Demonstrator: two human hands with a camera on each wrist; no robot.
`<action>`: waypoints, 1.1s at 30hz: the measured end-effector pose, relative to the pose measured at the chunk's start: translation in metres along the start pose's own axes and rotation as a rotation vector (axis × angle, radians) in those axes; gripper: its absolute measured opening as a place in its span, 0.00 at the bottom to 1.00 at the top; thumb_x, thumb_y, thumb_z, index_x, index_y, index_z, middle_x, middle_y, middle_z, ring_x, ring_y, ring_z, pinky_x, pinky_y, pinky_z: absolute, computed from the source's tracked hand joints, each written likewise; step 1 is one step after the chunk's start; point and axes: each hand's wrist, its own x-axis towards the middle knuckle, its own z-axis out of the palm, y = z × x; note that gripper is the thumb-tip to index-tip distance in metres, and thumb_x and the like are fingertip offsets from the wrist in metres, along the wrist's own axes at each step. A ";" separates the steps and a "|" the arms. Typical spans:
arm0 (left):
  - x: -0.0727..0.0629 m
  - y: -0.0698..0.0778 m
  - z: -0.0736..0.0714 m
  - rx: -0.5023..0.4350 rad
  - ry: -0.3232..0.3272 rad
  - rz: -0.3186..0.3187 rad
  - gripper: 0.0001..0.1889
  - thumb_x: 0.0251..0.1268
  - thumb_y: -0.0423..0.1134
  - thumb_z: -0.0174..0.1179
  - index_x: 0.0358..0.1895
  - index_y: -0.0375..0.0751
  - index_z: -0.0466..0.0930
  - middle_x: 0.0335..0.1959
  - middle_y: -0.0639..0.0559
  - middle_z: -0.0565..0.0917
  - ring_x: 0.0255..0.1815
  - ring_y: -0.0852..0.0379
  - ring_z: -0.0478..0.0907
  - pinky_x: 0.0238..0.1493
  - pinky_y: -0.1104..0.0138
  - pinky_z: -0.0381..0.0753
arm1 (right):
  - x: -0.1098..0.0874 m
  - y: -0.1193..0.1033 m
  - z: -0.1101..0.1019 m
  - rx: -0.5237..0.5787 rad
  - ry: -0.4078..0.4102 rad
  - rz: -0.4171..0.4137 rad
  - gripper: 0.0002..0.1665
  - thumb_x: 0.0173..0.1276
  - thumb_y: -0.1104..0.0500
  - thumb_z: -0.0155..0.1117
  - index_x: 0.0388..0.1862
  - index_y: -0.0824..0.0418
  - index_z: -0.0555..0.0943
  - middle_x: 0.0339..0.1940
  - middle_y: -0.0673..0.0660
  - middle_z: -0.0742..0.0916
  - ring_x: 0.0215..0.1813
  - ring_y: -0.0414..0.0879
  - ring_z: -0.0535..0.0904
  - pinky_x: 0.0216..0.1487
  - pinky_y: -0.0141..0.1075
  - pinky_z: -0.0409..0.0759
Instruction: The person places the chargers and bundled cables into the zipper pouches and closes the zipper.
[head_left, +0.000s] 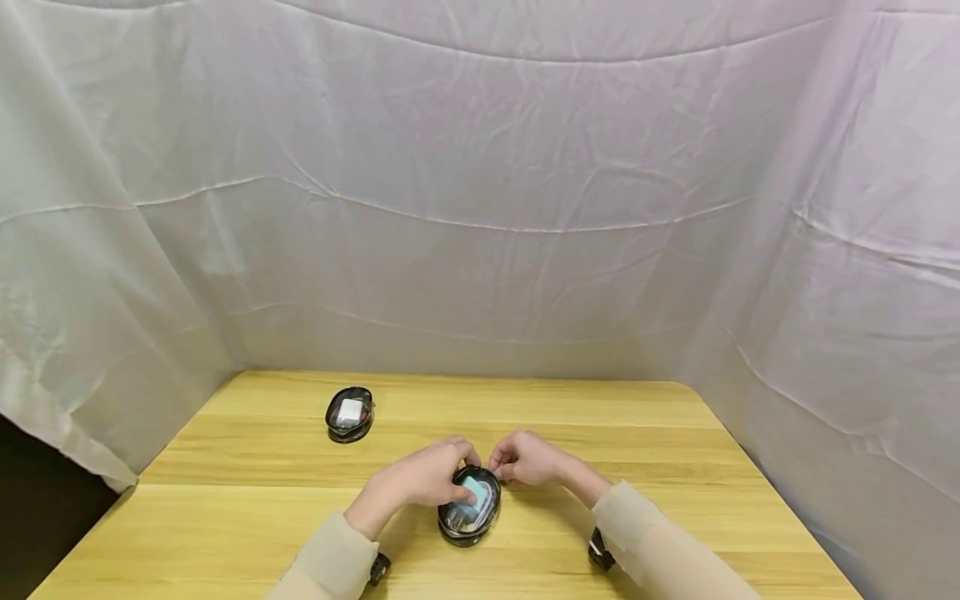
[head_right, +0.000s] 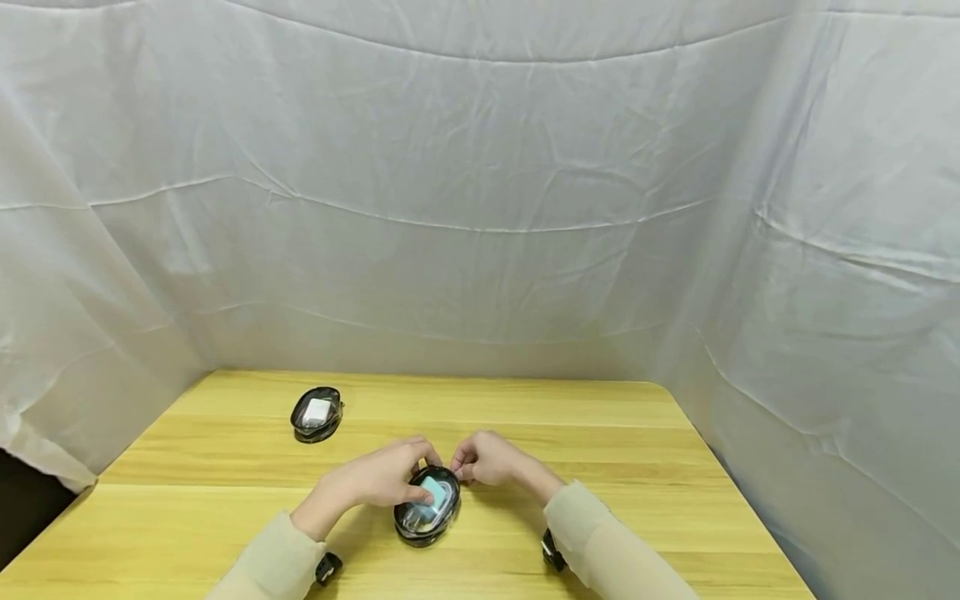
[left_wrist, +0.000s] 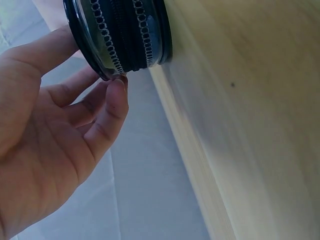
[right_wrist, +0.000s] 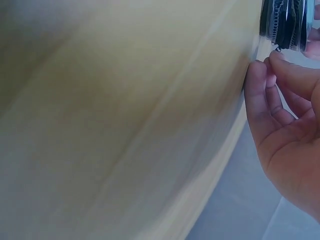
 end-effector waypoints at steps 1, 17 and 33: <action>0.000 0.000 0.000 -0.002 -0.001 -0.002 0.20 0.60 0.45 0.77 0.51 0.43 0.82 0.50 0.56 0.82 0.54 0.55 0.80 0.60 0.60 0.82 | -0.001 0.000 0.000 0.003 -0.001 0.003 0.06 0.69 0.73 0.66 0.33 0.65 0.85 0.28 0.55 0.87 0.29 0.42 0.79 0.30 0.30 0.80; -0.001 0.001 0.001 -0.005 0.008 -0.005 0.20 0.58 0.45 0.78 0.50 0.45 0.81 0.49 0.58 0.81 0.53 0.54 0.80 0.59 0.59 0.82 | -0.012 0.004 -0.004 0.006 -0.035 -0.029 0.04 0.71 0.71 0.66 0.35 0.67 0.86 0.28 0.56 0.87 0.29 0.42 0.79 0.29 0.27 0.78; -0.001 0.002 0.001 -0.012 0.010 0.013 0.19 0.58 0.43 0.78 0.49 0.44 0.81 0.49 0.56 0.81 0.52 0.53 0.80 0.58 0.60 0.82 | -0.023 0.003 -0.007 -0.021 -0.057 -0.075 0.02 0.70 0.70 0.67 0.35 0.68 0.85 0.27 0.56 0.87 0.28 0.38 0.79 0.31 0.29 0.82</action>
